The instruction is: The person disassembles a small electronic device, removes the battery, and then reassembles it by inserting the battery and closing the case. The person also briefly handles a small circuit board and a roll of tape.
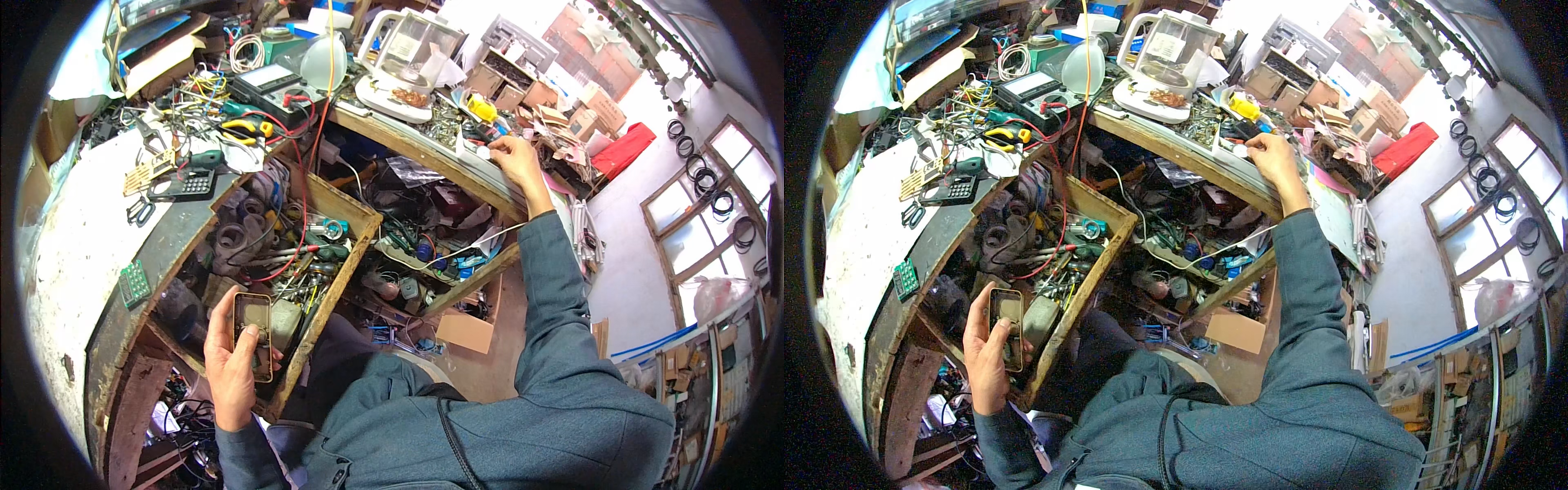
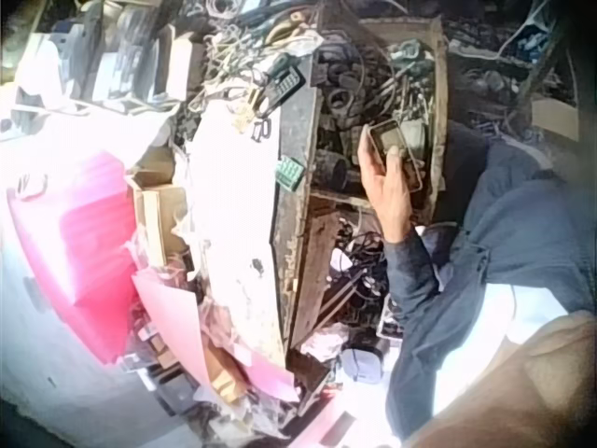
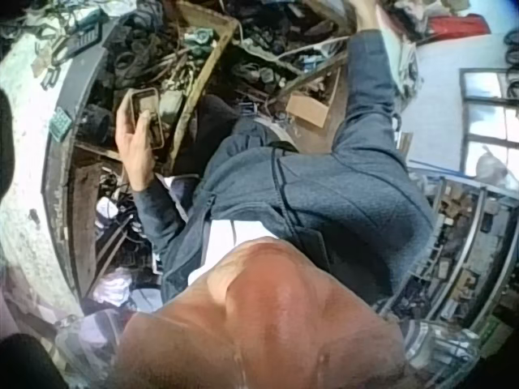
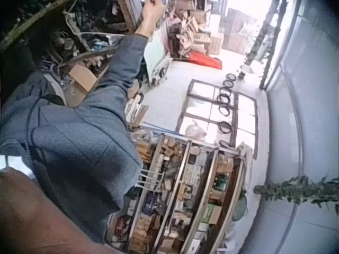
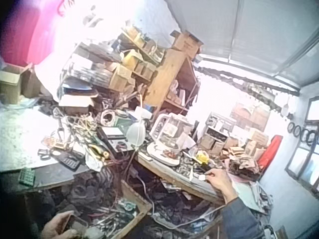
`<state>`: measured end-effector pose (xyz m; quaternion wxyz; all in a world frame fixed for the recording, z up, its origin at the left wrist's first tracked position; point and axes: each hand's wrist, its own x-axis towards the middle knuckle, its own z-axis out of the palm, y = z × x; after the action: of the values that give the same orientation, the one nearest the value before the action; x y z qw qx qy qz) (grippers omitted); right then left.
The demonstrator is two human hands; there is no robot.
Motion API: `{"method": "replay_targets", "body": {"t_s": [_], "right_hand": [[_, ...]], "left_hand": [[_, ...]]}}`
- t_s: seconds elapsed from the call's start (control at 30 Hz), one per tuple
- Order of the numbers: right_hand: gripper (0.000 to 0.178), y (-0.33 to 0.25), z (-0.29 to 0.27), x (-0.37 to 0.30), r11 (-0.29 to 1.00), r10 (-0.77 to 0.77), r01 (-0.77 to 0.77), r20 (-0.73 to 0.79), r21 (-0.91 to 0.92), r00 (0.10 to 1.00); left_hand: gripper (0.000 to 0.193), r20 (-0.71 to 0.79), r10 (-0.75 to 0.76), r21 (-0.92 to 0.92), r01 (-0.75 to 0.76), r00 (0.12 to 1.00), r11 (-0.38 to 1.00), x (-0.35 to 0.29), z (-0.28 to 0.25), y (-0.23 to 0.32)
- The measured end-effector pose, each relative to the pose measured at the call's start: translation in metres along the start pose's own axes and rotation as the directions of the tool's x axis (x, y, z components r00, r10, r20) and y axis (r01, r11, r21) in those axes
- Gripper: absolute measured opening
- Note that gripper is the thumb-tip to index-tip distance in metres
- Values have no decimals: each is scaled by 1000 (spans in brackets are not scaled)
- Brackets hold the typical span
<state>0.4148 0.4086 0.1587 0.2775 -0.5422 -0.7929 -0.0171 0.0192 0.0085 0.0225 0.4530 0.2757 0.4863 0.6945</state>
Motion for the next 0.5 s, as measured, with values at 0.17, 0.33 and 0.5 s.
{"method": "replay_targets", "body": {"t_s": [0.17,0.33,0.5], "right_hand": [[20,-38,-11,-13,988,-23,-10,-212,-151,977],[16,-103,18,-28,964,-255,264,-255,1,933],[14,-178,80,-74,841,-369,271,129,468,921]], "left_hand": [[57,-36,25,-15,-26,999,1000,6,2,-6],[53,-122,15,-83,-25,992,996,2,-9,-7],[50,-37,-36,-249,26,999,968,14,-11,-12]]}}
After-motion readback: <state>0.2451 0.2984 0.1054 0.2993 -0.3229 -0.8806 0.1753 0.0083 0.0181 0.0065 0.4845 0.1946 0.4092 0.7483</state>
